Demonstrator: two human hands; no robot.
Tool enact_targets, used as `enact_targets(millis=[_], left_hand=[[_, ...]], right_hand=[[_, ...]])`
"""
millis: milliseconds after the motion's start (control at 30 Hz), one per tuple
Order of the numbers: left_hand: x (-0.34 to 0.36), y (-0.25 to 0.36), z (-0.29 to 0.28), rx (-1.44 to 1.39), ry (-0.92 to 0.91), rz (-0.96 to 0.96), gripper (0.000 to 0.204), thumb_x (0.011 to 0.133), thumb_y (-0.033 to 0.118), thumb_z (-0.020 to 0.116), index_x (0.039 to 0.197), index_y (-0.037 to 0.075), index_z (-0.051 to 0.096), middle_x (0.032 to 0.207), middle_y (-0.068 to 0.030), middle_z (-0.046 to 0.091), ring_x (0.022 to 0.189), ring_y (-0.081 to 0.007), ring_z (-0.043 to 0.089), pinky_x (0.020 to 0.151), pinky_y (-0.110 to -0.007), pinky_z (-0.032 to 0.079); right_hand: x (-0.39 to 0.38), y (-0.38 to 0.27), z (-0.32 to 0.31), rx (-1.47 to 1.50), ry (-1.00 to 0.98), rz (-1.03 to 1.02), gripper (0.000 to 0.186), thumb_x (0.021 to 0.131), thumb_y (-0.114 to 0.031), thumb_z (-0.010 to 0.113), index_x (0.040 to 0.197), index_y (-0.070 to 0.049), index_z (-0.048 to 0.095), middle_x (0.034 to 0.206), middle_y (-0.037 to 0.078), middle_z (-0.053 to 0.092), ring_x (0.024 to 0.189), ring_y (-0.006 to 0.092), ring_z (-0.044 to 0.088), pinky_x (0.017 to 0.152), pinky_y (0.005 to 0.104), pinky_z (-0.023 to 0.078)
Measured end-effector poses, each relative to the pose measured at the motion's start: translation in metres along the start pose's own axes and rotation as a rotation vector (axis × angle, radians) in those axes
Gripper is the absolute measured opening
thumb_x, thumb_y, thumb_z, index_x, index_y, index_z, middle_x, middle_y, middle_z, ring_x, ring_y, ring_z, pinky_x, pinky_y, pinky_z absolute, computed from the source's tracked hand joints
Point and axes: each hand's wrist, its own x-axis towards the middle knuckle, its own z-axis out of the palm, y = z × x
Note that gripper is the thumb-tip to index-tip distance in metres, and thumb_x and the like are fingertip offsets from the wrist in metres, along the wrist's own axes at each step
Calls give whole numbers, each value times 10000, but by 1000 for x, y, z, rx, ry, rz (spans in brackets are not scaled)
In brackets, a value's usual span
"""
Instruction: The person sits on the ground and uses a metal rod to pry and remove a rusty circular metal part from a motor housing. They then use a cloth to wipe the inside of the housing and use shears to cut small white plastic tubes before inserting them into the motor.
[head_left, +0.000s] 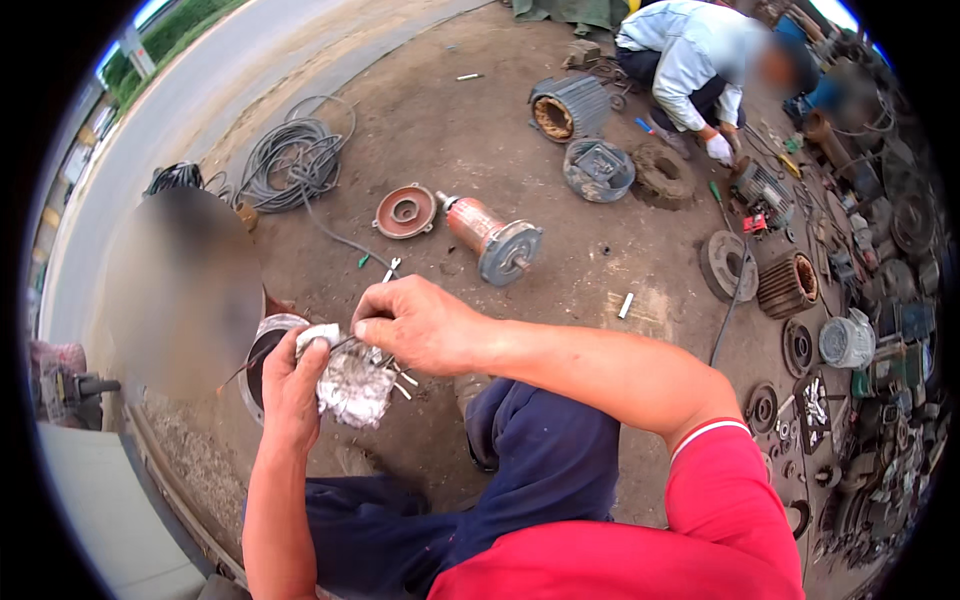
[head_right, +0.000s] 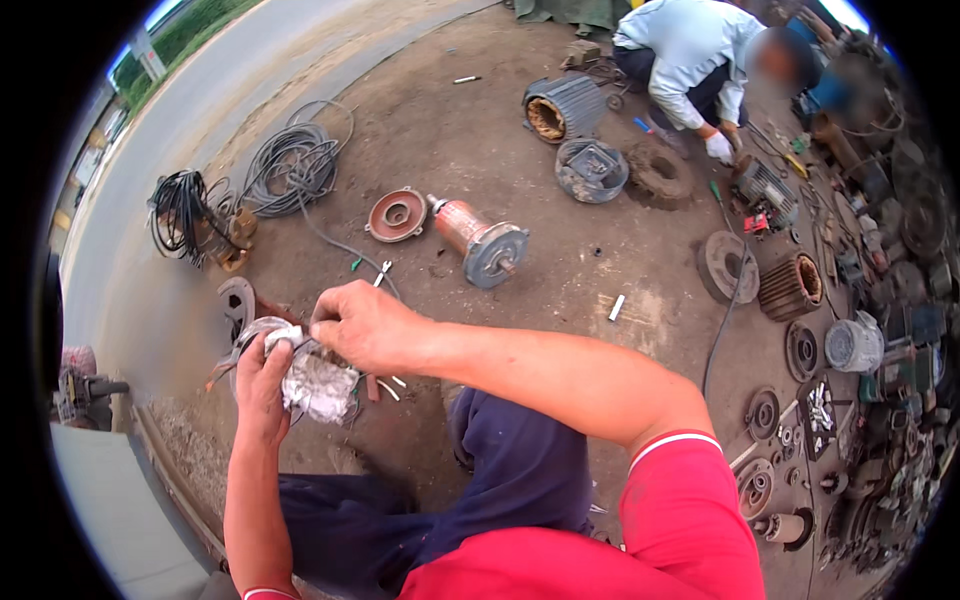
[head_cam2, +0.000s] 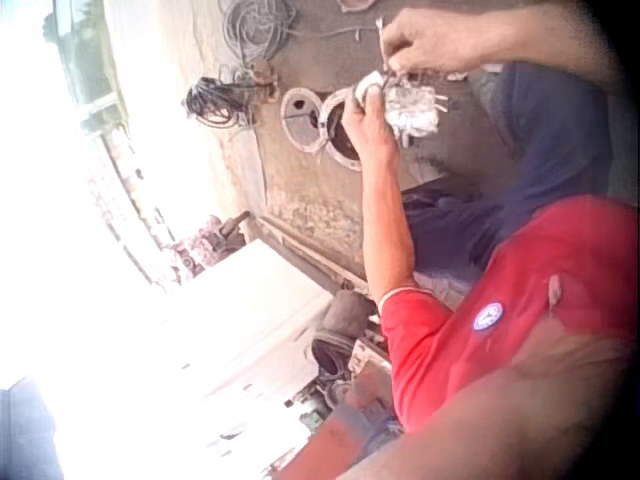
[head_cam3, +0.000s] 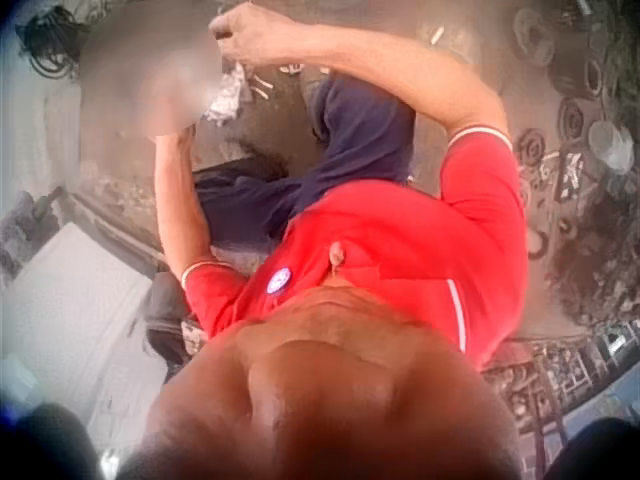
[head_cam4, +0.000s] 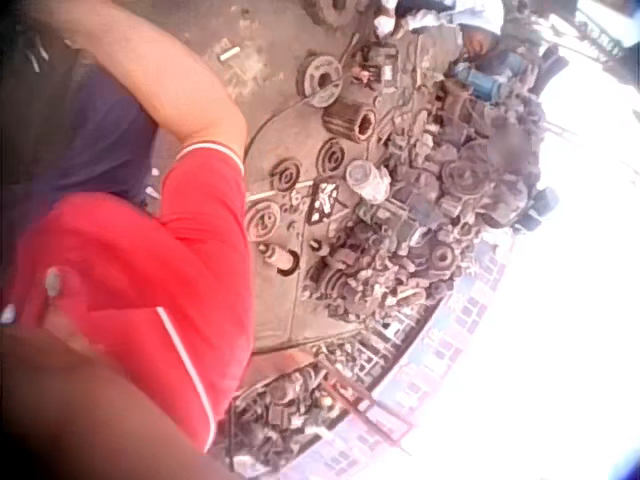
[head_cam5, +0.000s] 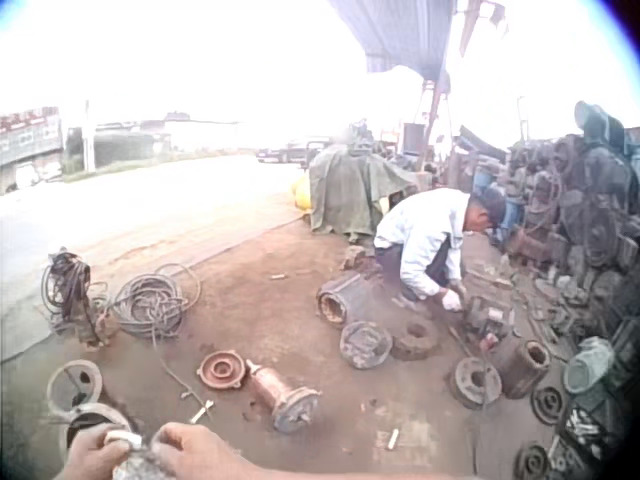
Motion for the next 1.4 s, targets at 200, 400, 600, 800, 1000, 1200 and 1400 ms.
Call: enact_targets(millis=[200, 400, 600, 800, 1000, 1200, 1400], left_hand=[[-33, -10, -32, 298, -72, -12, 385, 952, 344, 692, 1004, -31, 620, 841, 13, 570, 780, -67, 465, 679, -233, 391], [-70, 1, -80, 446, 143, -315, 242, 983, 203, 566, 1080, -3, 651, 889, -39, 601, 766, -137, 536, 644, -329, 474], [-123, 20, -83, 809, 356, 183, 206, 953, 90, 574, 1087, -30, 675, 969, -92, 663, 843, -195, 610, 752, -339, 510], [-127, 2, -57, 475, 422, 259, 343, 1031, 289, 555, 1104, -36, 633, 957, -36, 640, 854, -113, 564, 748, -287, 471], [-109, -25, -45, 116, 369, 280, 473, 1070, 313, 462, 1362, -55, 512, 1275, -138, 596, 1103, -191, 593, 983, -324, 452], [-99, 0, -24, 184, 212, 166, 382, 1055, 270, 519, 1274, -39, 564, 1177, -80, 635, 1030, -142, 594, 919, -296, 458], [-91, 9, -43, 396, 25, -46, 268, 1037, 255, 566, 998, -4, 625, 901, 3, 618, 808, -78, 513, 732, -238, 412]], right_hand=[[20, 27, 27, -550, -16, -351, 144, 831, -152, 664, 842, -14, 622, 779, 166, 665, 760, 390, 659, 653, 484, 512], [47, 14, 56, -599, -260, -445, 179, 770, -147, 672, 769, 3, 575, 730, 182, 652, 717, 392, 662, 583, 478, 511], [29, 9, 76, -907, -596, -298, 206, 751, -158, 678, 823, 31, 639, 714, 237, 662, 736, 414, 690, 619, 513, 536], [-10, -13, 123, -310, -413, -283, 159, 810, -112, 652, 849, 42, 654, 820, 243, 686, 821, 440, 672, 717, 488, 533], [-17, -19, 109, 11, 4, -201, 164, 811, -36, 618, 953, 35, 662, 925, 255, 692, 918, 406, 676, 798, 454, 522], [-33, -25, 99, -322, -4, -296, 244, 787, -50, 658, 997, 71, 630, 928, 267, 693, 939, 419, 678, 800, 463, 534], [-20, -18, 88, -804, -163, -381, 289, 772, -123, 676, 1003, 40, 614, 867, 225, 708, 848, 380, 706, 716, 465, 553]])
